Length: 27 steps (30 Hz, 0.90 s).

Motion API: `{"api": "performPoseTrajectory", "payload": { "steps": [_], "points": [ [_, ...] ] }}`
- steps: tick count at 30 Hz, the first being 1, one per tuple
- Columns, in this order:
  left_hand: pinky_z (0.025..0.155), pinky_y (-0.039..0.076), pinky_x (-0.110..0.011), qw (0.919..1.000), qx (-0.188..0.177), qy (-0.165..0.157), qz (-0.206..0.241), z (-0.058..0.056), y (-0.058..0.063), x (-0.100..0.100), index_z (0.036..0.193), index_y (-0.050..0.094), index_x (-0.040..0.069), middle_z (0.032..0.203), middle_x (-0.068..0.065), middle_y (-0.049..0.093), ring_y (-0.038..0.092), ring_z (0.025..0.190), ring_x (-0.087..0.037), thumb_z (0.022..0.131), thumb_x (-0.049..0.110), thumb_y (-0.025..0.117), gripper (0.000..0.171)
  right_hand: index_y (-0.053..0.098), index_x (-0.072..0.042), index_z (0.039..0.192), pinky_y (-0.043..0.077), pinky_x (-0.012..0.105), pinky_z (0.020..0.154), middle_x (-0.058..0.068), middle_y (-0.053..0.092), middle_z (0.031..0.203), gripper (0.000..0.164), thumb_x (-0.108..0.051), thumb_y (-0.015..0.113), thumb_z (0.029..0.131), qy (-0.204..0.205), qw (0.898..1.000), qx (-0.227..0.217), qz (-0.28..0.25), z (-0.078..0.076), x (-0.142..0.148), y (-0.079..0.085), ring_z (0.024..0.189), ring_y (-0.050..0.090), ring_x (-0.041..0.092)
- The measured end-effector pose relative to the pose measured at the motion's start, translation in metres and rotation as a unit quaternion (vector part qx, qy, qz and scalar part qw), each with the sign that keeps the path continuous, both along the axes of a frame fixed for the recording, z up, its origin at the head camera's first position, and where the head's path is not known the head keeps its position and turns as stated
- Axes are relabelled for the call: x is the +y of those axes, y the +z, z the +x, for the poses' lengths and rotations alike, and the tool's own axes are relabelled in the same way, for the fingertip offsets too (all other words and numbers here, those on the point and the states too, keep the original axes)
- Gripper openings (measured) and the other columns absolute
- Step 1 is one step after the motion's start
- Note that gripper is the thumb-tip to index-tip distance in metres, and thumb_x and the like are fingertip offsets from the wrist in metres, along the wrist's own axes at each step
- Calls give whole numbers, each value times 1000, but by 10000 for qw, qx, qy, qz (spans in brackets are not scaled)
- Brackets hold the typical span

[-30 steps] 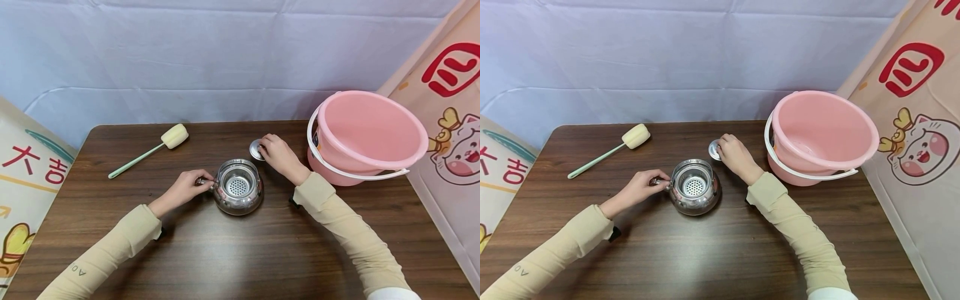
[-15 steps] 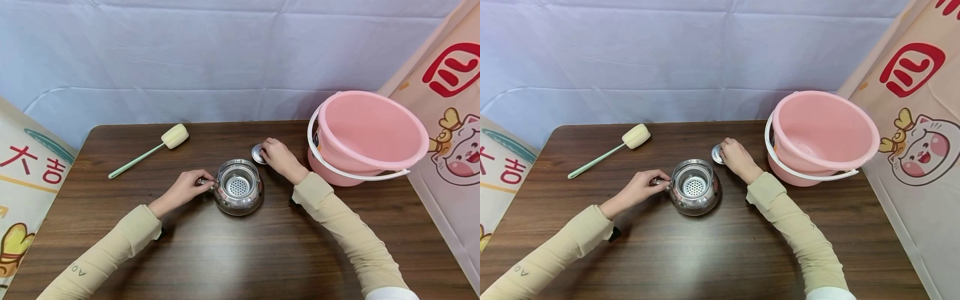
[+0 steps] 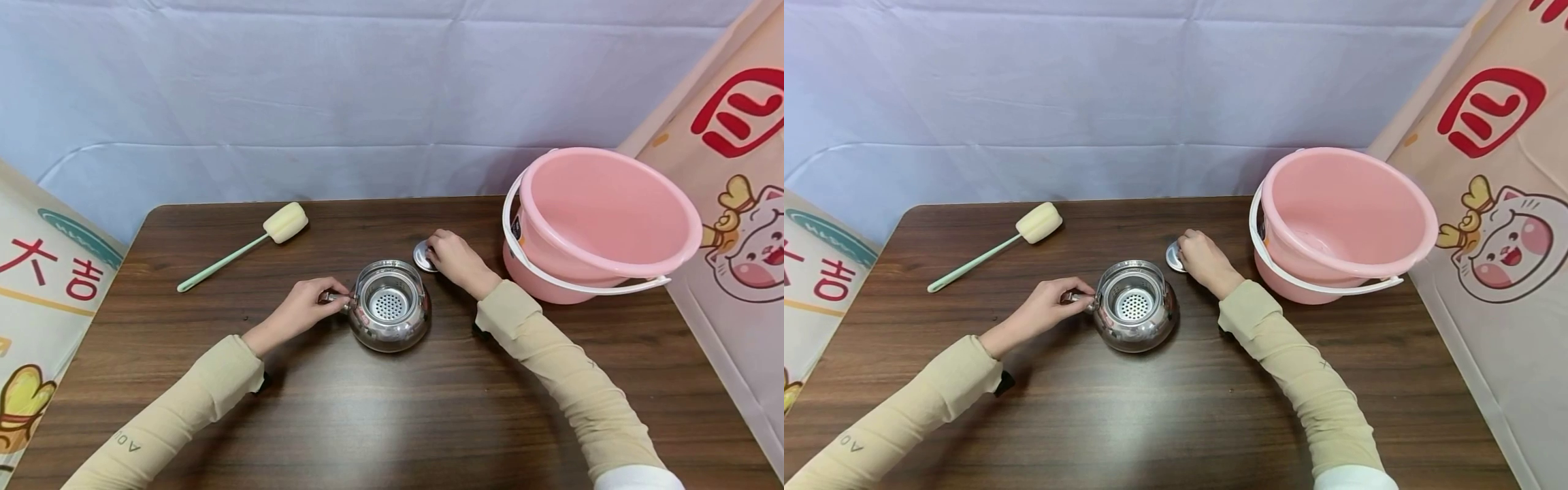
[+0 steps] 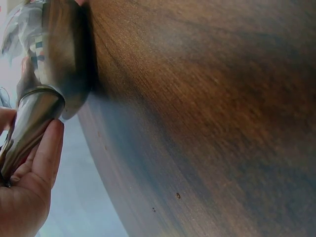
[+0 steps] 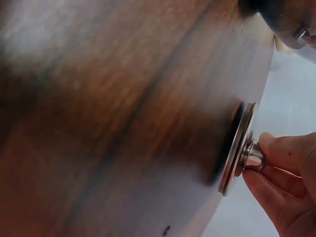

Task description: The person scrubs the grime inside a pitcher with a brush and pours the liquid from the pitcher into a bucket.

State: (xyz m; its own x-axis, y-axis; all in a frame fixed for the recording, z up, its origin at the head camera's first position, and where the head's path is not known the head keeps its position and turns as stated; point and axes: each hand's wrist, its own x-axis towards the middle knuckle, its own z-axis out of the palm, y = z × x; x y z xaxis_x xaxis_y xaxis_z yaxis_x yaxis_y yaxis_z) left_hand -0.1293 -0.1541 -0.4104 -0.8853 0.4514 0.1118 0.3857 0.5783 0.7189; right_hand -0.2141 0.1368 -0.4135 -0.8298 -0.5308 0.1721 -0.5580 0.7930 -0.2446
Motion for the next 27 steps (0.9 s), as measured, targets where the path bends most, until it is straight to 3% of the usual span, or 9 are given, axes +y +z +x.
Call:
{"api": "performPoseTrajectory", "payload": {
  "steps": [13, 19, 27],
  "points": [
    [67, 46, -24, 10000, 25, 8, -13, 1, 0, 0, 91, 67, 11, 87, 3, 66, 55, 74, -7, 85, 16, 64, 9, 63, 8, 99, 47, 38, 75, 18, 59, 93, 18, -5, 58, 86, -151, 9998, -121, 101, -1, 1, -3, 87, 58, 29],
    [67, 45, -24, 10000, -5, 30, -27, 2, 1, 0, 91, 67, 11, 87, 2, 66, 55, 74, -8, 85, 17, 64, 9, 62, 4, 102, 46, 39, 78, 17, 59, 98, 21, -10, 56, 88, -362, 9991, -172, 100, 4, 2, 7, 91, 57, 30],
    [67, 45, -25, 10000, 39, 32, -44, 2, 3, 1, 91, 67, 11, 86, 2, 66, 55, 74, -8, 84, 16, 65, 9, 62, 2, 103, 46, 38, 79, 15, 59, 100, 22, -14, 56, 90, -233, 9997, 99, 72, 14, 3, 25, 93, 56, 29]
  ]
}}
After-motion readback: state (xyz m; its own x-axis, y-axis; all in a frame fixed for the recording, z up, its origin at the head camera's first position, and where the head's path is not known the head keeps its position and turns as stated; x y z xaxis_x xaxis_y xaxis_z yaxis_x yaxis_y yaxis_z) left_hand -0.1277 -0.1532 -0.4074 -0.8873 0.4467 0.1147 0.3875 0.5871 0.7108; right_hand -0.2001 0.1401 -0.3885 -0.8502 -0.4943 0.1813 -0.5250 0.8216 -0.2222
